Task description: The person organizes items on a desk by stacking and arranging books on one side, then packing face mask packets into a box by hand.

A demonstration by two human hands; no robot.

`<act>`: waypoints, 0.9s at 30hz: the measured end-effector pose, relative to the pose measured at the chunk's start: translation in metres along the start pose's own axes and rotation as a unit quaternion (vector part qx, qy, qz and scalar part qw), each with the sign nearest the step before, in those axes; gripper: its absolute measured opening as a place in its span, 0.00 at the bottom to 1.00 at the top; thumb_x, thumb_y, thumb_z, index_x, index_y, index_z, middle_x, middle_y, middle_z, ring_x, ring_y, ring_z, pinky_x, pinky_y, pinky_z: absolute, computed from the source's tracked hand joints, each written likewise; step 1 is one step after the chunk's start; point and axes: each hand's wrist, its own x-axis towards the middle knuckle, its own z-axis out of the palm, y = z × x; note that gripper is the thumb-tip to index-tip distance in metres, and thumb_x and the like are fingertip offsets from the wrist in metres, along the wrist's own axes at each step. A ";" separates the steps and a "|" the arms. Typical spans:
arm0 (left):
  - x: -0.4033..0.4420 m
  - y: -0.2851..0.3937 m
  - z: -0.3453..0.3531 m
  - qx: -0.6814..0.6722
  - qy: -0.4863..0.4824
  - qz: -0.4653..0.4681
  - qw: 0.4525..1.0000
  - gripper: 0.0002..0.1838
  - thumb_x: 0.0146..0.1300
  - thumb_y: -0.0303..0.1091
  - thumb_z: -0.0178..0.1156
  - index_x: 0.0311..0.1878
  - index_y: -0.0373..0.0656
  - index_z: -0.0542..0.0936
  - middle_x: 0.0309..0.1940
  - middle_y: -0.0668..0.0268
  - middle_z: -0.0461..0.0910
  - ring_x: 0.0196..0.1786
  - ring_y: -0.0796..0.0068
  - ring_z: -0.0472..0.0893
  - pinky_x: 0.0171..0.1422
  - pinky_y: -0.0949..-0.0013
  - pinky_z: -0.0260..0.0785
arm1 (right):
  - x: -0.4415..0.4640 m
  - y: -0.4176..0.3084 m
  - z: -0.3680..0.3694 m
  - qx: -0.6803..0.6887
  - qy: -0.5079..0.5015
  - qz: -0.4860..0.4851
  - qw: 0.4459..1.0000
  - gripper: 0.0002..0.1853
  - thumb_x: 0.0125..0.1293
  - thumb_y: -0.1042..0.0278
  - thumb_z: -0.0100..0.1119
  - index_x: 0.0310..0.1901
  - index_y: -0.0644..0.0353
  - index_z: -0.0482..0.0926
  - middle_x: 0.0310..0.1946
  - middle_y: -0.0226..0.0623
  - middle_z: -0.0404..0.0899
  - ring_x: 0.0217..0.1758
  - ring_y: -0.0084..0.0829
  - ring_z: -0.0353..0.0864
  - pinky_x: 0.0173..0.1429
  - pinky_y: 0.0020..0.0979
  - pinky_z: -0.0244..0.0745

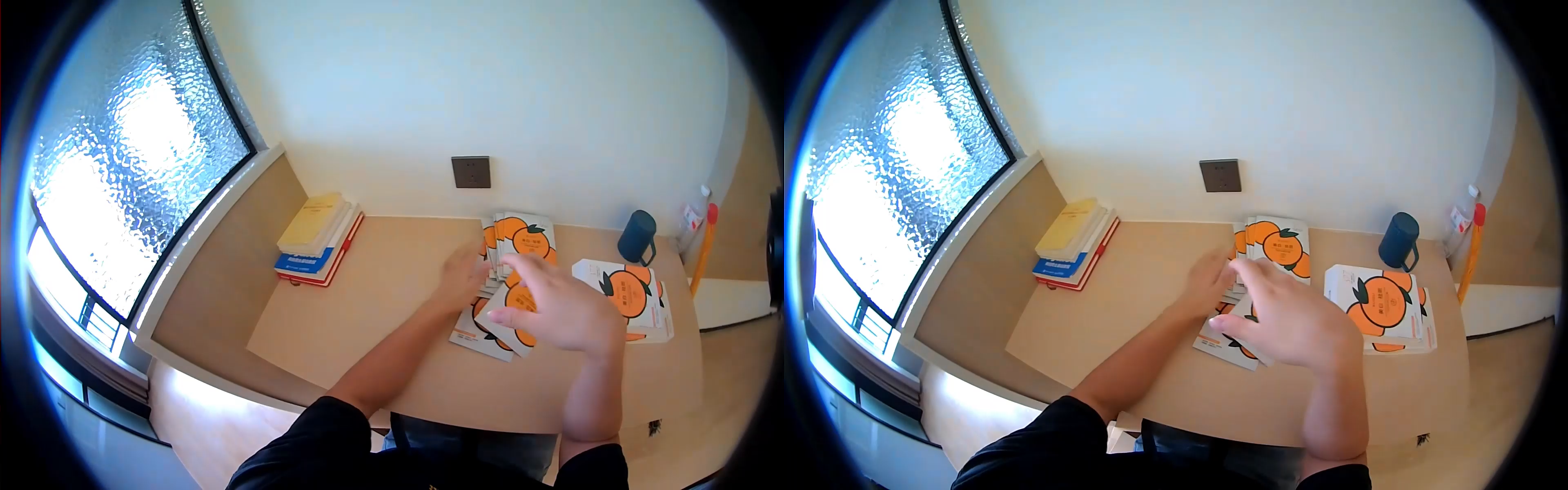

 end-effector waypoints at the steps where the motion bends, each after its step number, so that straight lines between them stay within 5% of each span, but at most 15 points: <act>1: 0.012 0.013 -0.032 0.132 -0.113 -0.031 0.984 0.23 0.75 0.47 0.51 0.58 0.36 0.80 0.60 0.43 0.78 0.64 0.44 0.76 0.73 0.49 0.64 | 0.002 0.000 0.002 0.009 -0.012 -0.011 1.000 0.35 0.68 0.42 0.64 0.65 0.63 0.69 0.66 0.52 0.72 0.67 0.47 0.76 0.67 0.44 0.73; 3: 0.029 0.027 -0.078 0.276 -0.254 -0.020 0.927 0.22 0.73 0.45 0.53 0.56 0.37 0.82 0.58 0.44 0.80 0.62 0.46 0.78 0.71 0.50 0.67 | 0.003 0.012 0.008 0.019 -0.014 -0.015 1.000 0.36 0.68 0.42 0.64 0.64 0.65 0.69 0.64 0.54 0.73 0.65 0.49 0.77 0.66 0.45 0.74; 8: 0.033 0.029 -0.129 0.041 -0.106 -0.084 0.990 0.22 0.74 0.45 0.53 0.57 0.37 0.82 0.58 0.45 0.80 0.62 0.46 0.78 0.70 0.50 0.68 | -0.004 0.028 0.001 0.025 0.015 -0.044 0.999 0.34 0.70 0.43 0.62 0.62 0.68 0.70 0.58 0.58 0.77 0.63 0.55 0.78 0.63 0.50 0.75; 13: 0.053 0.071 -0.115 -0.158 -0.066 -0.136 0.976 0.22 0.74 0.45 0.53 0.57 0.37 0.81 0.58 0.45 0.80 0.62 0.47 0.78 0.70 0.50 0.68 | -0.005 0.032 -0.004 0.020 0.058 -0.031 0.998 0.33 0.67 0.45 0.66 0.58 0.70 0.72 0.55 0.53 0.77 0.60 0.51 0.80 0.61 0.48 0.78; 27: 0.058 0.115 -0.096 -0.282 -0.079 -0.192 0.937 0.22 0.74 0.45 0.52 0.60 0.37 0.80 0.59 0.46 0.80 0.62 0.48 0.79 0.68 0.50 0.70 | 0.001 0.027 -0.008 -0.032 -0.047 -0.062 0.996 0.35 0.71 0.43 0.62 0.62 0.72 0.72 0.55 0.51 0.76 0.53 0.45 0.80 0.54 0.42 0.80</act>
